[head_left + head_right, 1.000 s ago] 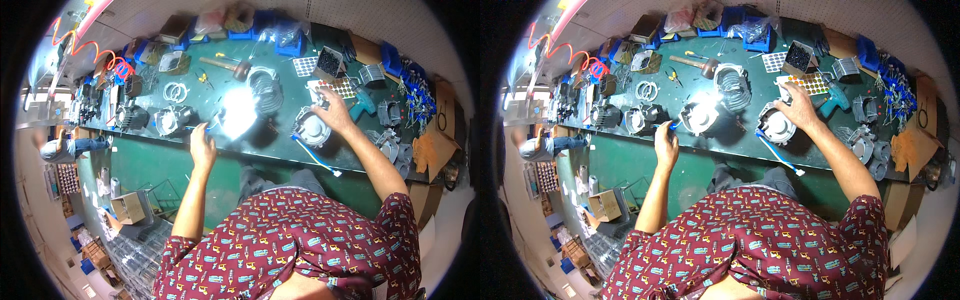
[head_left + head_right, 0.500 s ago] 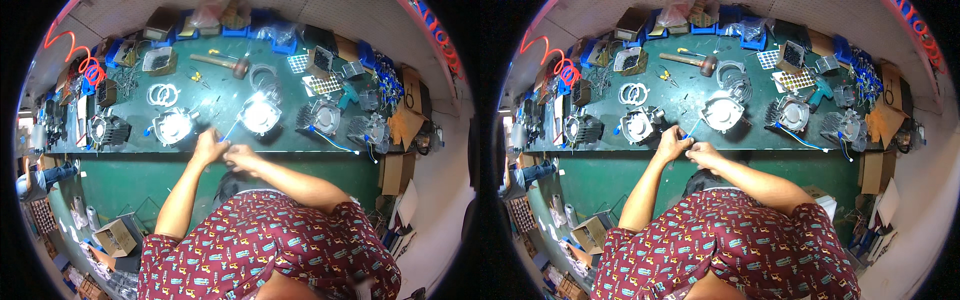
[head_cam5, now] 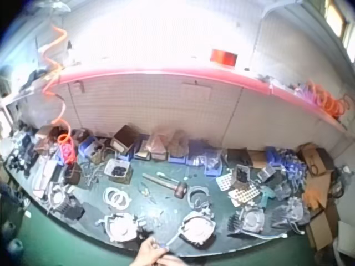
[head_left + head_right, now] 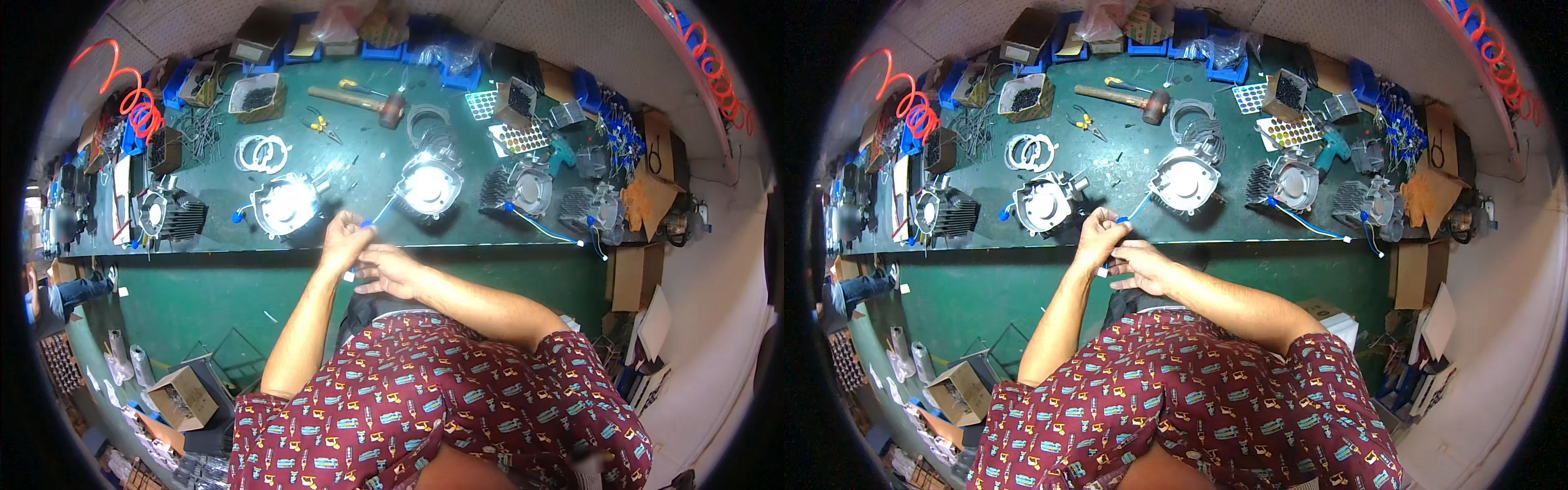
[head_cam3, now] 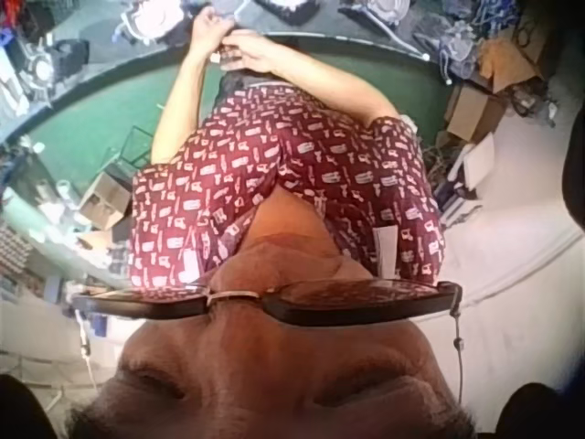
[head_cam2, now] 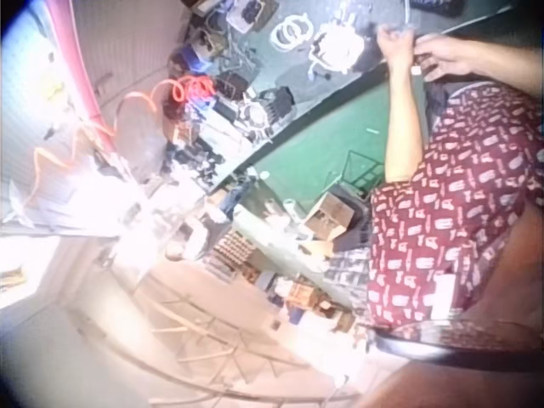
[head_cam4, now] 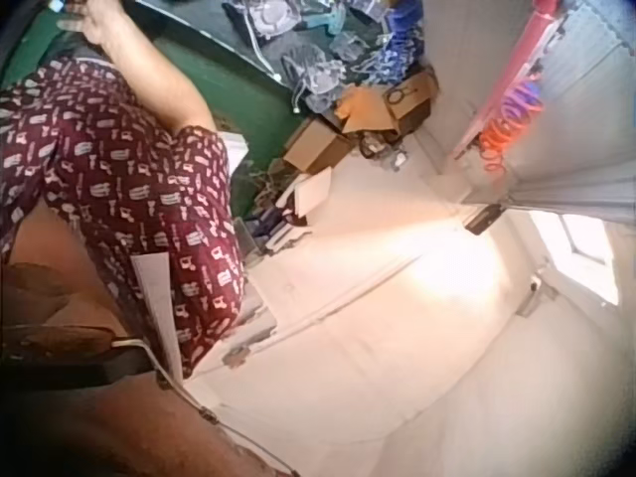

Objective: The person assembles circular electronic components by inserting wires into housings and securing them with a hot glue gun. They repeatedly test the units by connecting power cables, then retrieve black cylindrical parts from a nearby table and place them on the workbench.

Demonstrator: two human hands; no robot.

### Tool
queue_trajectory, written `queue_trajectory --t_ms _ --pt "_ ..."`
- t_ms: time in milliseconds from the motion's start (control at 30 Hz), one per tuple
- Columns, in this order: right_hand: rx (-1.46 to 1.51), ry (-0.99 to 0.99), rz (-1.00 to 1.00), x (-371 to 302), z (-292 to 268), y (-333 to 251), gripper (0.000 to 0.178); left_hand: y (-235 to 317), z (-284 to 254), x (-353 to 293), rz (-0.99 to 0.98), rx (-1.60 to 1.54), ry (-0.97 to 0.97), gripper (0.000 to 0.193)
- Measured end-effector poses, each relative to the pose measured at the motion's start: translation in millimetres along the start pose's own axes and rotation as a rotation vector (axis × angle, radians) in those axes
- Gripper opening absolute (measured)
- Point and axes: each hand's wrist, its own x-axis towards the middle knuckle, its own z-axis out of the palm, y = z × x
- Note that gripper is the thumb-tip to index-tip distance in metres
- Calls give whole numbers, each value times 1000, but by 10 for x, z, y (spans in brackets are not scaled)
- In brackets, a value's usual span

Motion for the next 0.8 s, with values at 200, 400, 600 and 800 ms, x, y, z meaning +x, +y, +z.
queue_trajectory --t_ms 200,400,600,800 --pt "-285 76 -67 -158 176 -117 13 -116 -11 -71 -50 -135 -15 31" --pt "-1368 90 -604 -276 -24 -238 23 -175 91 -46 -18 -266 32 33" --pt "-1539 98 -555 -390 2 -471 24 -98 344 214 -11 -300 50 33" --pt "-1665 40 -455 -467 -30 -592 23 46 562 454 26 -330 29 29"
